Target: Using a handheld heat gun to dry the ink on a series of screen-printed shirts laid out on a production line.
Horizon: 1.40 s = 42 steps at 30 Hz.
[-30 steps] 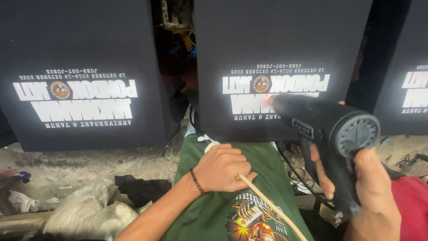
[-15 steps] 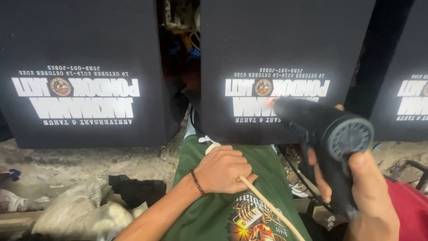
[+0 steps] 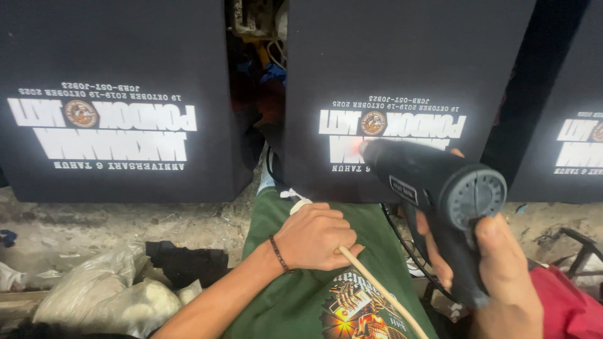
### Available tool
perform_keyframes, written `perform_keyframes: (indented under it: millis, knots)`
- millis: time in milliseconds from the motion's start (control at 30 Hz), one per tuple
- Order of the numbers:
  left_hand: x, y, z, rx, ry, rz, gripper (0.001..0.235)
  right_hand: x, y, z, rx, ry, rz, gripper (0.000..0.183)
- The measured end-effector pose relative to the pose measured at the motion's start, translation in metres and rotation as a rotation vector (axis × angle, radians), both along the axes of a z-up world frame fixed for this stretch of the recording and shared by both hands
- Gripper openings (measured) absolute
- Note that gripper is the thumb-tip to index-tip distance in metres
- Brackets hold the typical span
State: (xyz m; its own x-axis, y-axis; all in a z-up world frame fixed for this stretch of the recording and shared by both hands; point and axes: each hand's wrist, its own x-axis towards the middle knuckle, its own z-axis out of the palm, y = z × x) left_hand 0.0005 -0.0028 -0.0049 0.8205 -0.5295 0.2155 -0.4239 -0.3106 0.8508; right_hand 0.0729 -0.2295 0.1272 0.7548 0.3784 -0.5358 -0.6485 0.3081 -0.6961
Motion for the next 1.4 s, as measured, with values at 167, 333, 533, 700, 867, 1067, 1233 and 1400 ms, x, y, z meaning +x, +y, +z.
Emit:
perform_keyframes:
  millis: [167, 333, 533, 700, 867, 1067, 1233, 1400]
  knots:
    - [-0.002, 0.0, 0.001, 0.003, 0.006, 0.017, 0.051, 0.008, 0.005, 0.005, -0.269, -0.117, 0.044, 0.063]
    - [-0.001, 0.0, 0.0, -0.003, -0.016, 0.032, 0.051, 0.003, 0.014, 0.004, -0.13, -0.058, 0.066, 0.062]
    - [-0.011, 0.0, 0.002, 0.001, -0.007, 0.065, 0.051, 0.012, 0.02, 0.009, -0.23, -0.184, 0.148, 0.06]
    - [-0.019, -0.002, 0.002, 0.004, 0.01, 0.08, 0.05, 0.002, 0.02, -0.002, -0.098, -0.152, 0.208, 0.059]
    - [-0.029, -0.001, 0.002, -0.009, 0.023, 0.103, 0.052, 0.003, 0.028, 0.001, -0.271, -0.19, 0.176, 0.064]
    - [-0.037, -0.001, 0.002, -0.021, 0.01, 0.131, 0.049, -0.008, 0.03, -0.003, -0.135, -0.115, 0.168, 0.075]
    - [-0.044, 0.002, 0.004, -0.02, 0.024, 0.155, 0.051, -0.005, 0.032, 0.001, -0.275, -0.17, 0.187, 0.069]
    - [-0.049, 0.003, 0.002, -0.016, 0.023, 0.15, 0.052, -0.009, 0.039, 0.0, -0.169, -0.106, 0.243, 0.072]
